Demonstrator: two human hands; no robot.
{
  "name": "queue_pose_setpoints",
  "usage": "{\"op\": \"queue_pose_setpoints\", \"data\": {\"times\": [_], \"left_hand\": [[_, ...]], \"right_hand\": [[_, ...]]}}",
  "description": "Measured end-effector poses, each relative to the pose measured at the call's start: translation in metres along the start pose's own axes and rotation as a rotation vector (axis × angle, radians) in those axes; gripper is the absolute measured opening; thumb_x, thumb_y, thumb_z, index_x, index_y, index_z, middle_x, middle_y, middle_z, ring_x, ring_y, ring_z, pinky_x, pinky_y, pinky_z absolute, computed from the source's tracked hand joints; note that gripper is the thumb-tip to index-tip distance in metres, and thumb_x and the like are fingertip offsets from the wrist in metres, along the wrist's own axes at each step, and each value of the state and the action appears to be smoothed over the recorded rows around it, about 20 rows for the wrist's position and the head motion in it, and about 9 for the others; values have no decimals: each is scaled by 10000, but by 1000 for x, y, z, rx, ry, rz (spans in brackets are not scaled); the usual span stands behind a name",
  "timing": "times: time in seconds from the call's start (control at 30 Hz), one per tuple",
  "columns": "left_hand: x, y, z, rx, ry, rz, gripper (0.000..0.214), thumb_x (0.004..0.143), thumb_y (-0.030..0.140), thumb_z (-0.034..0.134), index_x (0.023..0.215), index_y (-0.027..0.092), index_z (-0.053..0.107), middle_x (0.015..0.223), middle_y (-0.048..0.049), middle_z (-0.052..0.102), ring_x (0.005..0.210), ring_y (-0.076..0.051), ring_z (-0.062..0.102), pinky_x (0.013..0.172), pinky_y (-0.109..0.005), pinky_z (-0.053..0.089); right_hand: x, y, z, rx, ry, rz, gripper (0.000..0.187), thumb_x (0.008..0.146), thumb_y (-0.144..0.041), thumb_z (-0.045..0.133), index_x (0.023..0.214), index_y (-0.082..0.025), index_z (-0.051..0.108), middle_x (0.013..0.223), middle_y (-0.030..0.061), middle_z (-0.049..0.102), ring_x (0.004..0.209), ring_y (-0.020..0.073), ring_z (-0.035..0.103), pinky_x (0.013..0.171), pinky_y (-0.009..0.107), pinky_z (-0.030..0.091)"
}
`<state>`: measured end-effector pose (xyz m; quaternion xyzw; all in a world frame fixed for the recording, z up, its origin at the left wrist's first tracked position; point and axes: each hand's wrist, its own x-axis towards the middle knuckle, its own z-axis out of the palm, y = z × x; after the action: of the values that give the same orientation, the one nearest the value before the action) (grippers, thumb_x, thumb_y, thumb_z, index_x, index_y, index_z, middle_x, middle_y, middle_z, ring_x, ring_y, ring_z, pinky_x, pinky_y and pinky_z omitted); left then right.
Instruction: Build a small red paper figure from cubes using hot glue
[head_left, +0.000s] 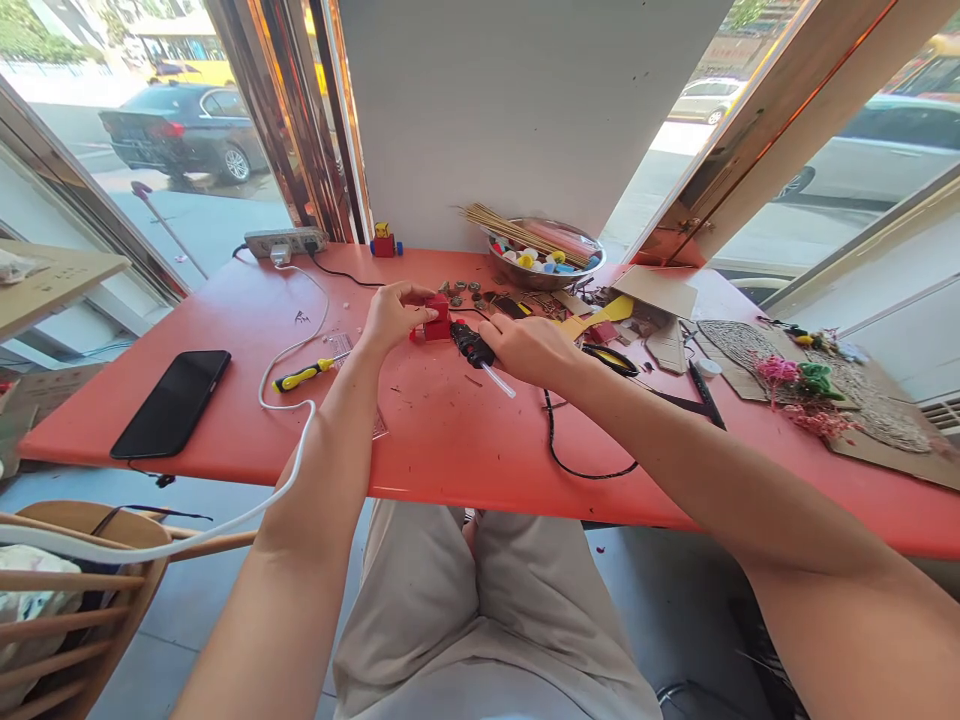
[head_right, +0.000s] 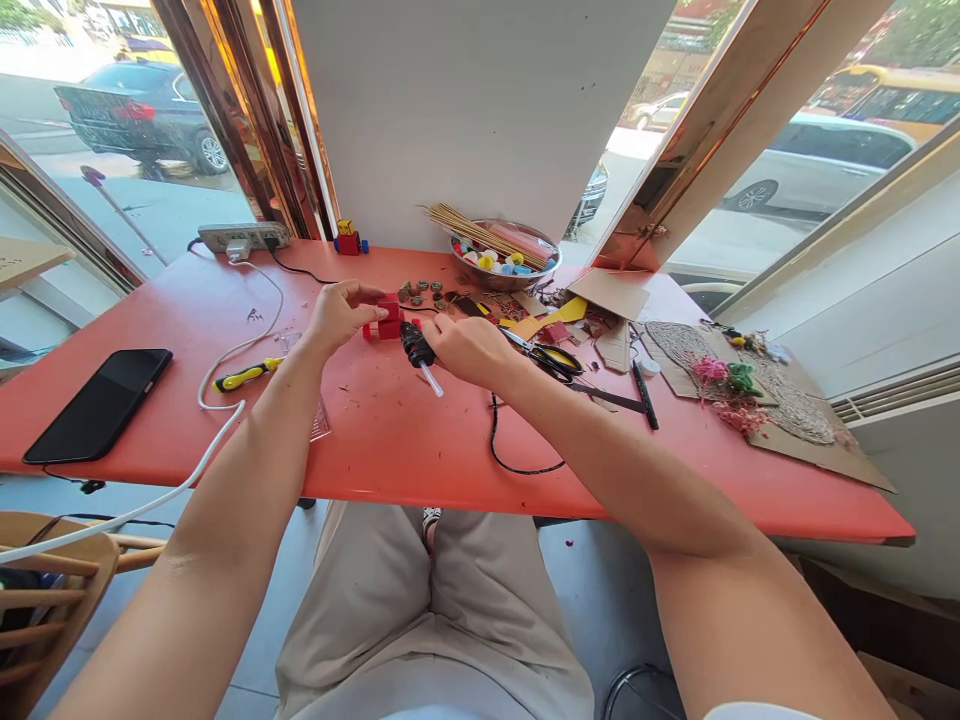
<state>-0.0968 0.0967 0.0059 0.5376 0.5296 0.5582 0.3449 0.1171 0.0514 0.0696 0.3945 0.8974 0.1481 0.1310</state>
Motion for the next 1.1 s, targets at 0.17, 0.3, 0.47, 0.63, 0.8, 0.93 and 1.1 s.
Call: {"op": "queue_pose_setpoints", "data": {"times": [0.17, 0.3, 0.47, 0.63, 0.8, 0.93, 1.1], "left_hand": [[1, -1, 0, 39, 12, 9, 222, 523, 118, 873, 694, 203, 761, 810, -41, 812, 931, -285, 789, 955, -419, 616], [1, -2, 0, 54, -4, 31, 210, 530, 133, 867, 695, 213, 765, 800, -38, 815, 939, -290, 792, 951, -423, 621], [1, -2, 0, 84, -9, 56, 178, 559, 138, 854, 699, 219, 781, 830, -52, 829, 944, -290, 786, 959, -424, 617], [1, -1, 0, 113, -15, 53, 171, 571, 123, 845, 707, 214, 794, 852, -56, 838, 949, -288, 790, 946, -404, 617], [0, 0, 0, 152, -11, 64, 145, 592, 148, 828, 717, 218, 805, 862, -44, 848, 948, -277, 795, 937, -393, 617], [0, 0, 0, 183, -14, 76, 140, 606, 165, 821, 735, 218, 810, 890, -42, 860, 951, -267, 798, 935, -384, 621], [0, -2, 0, 198, -14, 81, 147, 613, 162, 823, 749, 219, 816, 911, -39, 867, 950, -260, 802, 945, -381, 626]], "right_hand": [[4, 1, 9, 4, 16, -10, 456, 1052, -117, 353, 1429, -81, 607, 1183, 241, 746, 996, 320, 779, 579, 329, 286], [9, 2, 18, 3, 26, 2, 450, 1064, -124, 353, 1443, -91, 594, 1200, 241, 739, 1014, 329, 782, 590, 327, 289], [9, 0, 19, 2, 29, 8, 445, 1065, -132, 350, 1439, -103, 591, 1199, 242, 736, 1004, 329, 783, 597, 329, 313], [4, -2, 11, 1, 4, -1, 458, 1072, -129, 323, 1440, -89, 593, 1183, 249, 740, 999, 334, 781, 598, 336, 319], [4, -2, 12, -4, -1, 1, 475, 1064, -101, 313, 1454, -76, 583, 1180, 252, 744, 995, 327, 777, 602, 330, 322], [5, -1, 14, -5, 14, -4, 445, 1051, -110, 338, 1406, -68, 604, 1151, 254, 741, 948, 318, 765, 600, 326, 329], [4, -2, 14, -13, 21, -14, 435, 1050, -113, 350, 1382, -56, 625, 1116, 251, 743, 915, 309, 754, 600, 326, 326]]}}
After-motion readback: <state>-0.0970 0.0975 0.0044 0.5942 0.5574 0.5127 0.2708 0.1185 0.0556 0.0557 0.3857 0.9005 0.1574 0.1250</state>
